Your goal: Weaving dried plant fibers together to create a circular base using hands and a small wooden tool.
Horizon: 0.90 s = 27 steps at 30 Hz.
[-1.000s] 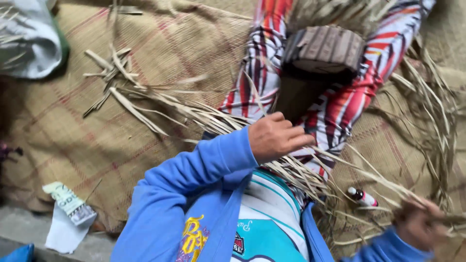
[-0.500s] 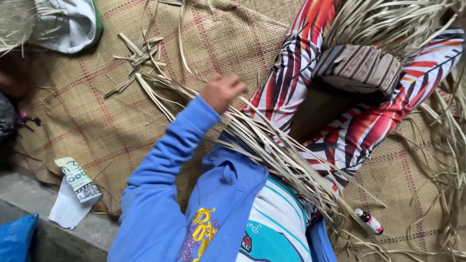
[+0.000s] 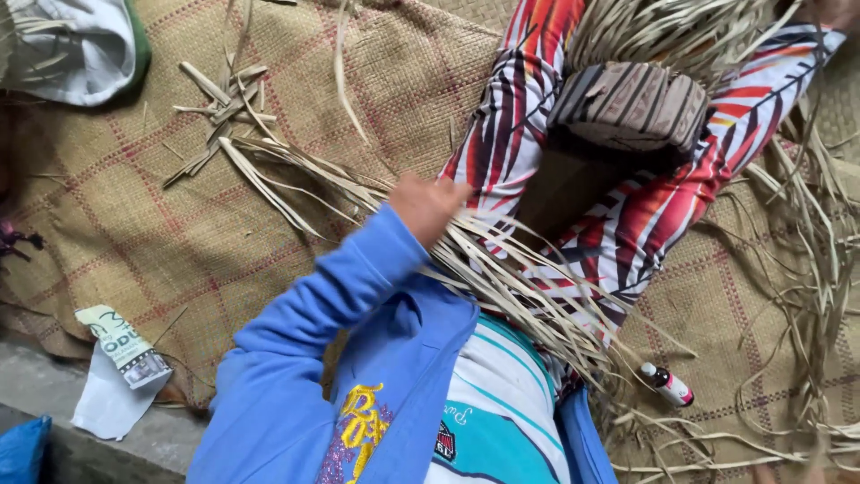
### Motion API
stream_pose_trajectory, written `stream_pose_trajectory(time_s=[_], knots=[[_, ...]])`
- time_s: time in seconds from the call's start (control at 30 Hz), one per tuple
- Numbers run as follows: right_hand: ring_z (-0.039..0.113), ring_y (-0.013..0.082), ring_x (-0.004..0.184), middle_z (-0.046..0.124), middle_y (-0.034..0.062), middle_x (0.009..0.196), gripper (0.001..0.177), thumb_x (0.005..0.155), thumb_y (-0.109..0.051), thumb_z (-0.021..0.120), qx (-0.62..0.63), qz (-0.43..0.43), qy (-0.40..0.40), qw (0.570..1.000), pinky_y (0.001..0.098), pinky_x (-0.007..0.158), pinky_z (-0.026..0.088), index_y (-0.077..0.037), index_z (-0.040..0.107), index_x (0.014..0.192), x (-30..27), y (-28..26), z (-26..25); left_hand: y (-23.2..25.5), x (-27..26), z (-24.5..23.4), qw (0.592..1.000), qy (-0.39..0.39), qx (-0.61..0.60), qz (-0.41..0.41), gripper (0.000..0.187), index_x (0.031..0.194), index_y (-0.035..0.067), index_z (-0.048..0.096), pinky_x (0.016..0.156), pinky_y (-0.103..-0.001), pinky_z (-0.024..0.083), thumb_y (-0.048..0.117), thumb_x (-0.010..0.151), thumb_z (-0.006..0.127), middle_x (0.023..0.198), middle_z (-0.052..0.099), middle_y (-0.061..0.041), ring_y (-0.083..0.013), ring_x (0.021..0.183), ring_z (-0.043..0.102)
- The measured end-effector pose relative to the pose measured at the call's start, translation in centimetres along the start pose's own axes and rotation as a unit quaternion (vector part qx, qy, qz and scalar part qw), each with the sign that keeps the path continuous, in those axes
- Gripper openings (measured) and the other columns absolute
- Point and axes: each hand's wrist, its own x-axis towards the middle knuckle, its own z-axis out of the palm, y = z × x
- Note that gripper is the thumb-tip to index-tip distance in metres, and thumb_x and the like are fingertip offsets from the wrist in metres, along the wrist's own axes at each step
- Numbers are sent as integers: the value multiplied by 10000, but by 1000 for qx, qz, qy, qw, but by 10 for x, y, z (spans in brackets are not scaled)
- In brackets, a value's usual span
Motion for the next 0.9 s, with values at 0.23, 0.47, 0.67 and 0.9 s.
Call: stream_pose_trajectory(time_s=[0.23, 0.47, 0.67, 0.9], knots=[[714, 405, 1091, 627, 366, 1356, 878, 815, -354, 829, 335, -232, 122, 905, 405, 769, 655, 127, 479, 1461, 70, -369, -53, 137, 17, -50, 963, 0, -227, 142, 91, 941, 138, 634, 635, -373, 507, 201, 887, 672, 774, 708, -46, -234, 566, 686], [637, 227, 621, 727, 165, 840, 186, 1106, 54, 523, 309, -110, 76, 942, 351, 576, 543, 78, 702, 1153, 50, -290, -4, 38, 14, -16, 962, 51, -237, 129, 108, 869, 178, 705, 737, -371, 562, 146, 965, 744, 660, 712, 23, -119, 537, 634], [562, 207, 487, 692, 149, 703, 109, 1105, 16, 629, 89, -40, 18, 995, 347, 439, 507, 33, 731, 1069, 0, -217, 47, -119, -24, -26, 994, 46, 99, -24, 87, 967, 204, 727, 797, -323, 551, 198, 997, 808, 648, 636, 39, -104, 574, 552], [703, 357, 800, 770, 157, 994, 375, 959, -82, 684, 143, 170, -123, 967, 450, 712, 550, -124, 740, 1328, -100, -64, 162, -262, -128, 34, 936, 21, 335, -100, 31, 1110, 353, 757, 871, -257, 457, 360, 1124, 784, 853, 752, 153, -23, 717, 638]])
